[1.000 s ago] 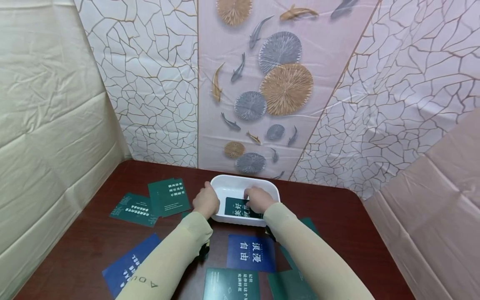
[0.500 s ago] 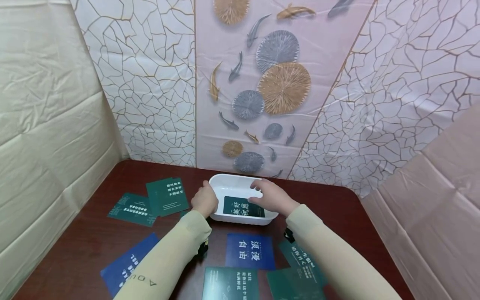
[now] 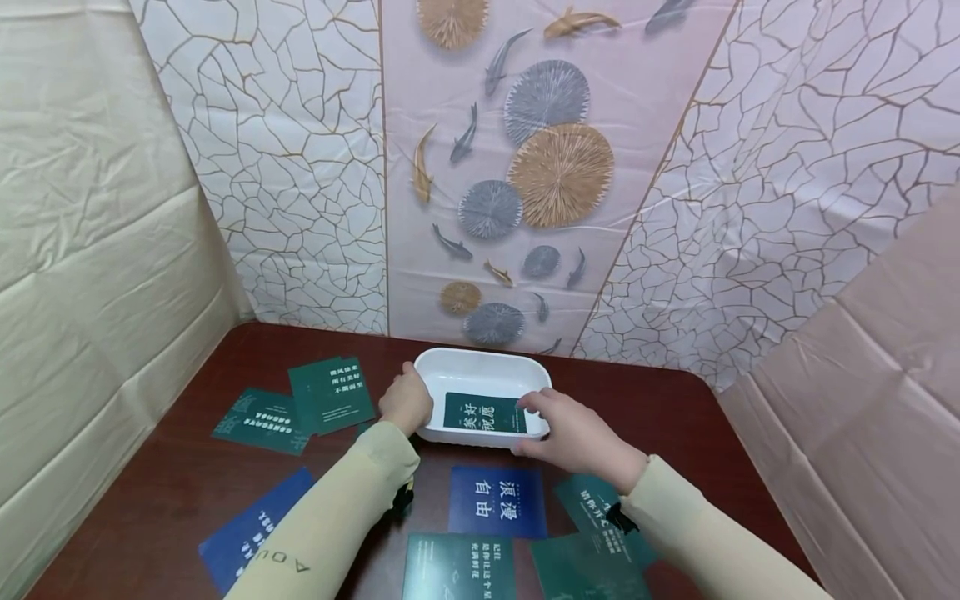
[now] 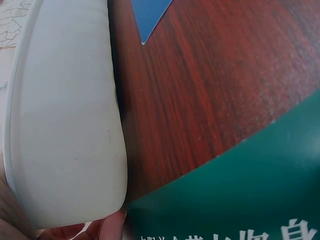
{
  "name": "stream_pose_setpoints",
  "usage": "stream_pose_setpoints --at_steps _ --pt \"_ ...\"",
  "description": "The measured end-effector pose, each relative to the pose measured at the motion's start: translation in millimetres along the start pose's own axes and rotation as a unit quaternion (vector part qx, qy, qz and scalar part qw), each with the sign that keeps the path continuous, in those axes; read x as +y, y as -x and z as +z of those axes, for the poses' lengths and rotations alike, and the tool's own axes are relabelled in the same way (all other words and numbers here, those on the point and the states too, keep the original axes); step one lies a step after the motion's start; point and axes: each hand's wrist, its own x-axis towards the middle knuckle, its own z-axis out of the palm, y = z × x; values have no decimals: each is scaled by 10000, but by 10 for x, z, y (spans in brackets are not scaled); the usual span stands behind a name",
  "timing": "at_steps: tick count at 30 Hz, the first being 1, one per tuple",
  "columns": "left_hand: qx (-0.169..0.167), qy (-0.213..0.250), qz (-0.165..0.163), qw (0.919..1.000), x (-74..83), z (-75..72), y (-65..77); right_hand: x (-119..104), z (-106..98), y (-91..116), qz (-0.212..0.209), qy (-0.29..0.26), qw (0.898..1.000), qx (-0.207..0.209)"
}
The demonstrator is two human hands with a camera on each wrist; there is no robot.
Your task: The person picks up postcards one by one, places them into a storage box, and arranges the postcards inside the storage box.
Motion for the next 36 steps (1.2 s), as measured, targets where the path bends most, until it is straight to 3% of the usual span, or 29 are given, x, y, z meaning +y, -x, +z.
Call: stream_pose_setpoints --at_steps 8,15,22,36 --pt "-38 54 -21 10000 -7 17 -25 -88 157 196 -391 141 9976 -546" --pt "7 25 13 10000 -17 12 -16 -69 402 257 -236 328 9901 -1347" --pt "-1 52 41 10000 -15 1 12 -10 569 280 -139 553 9878 -1448" --pt "-28 44 25 10000 -19 -6 10 113 718 266 -142 570 9882 -1412"
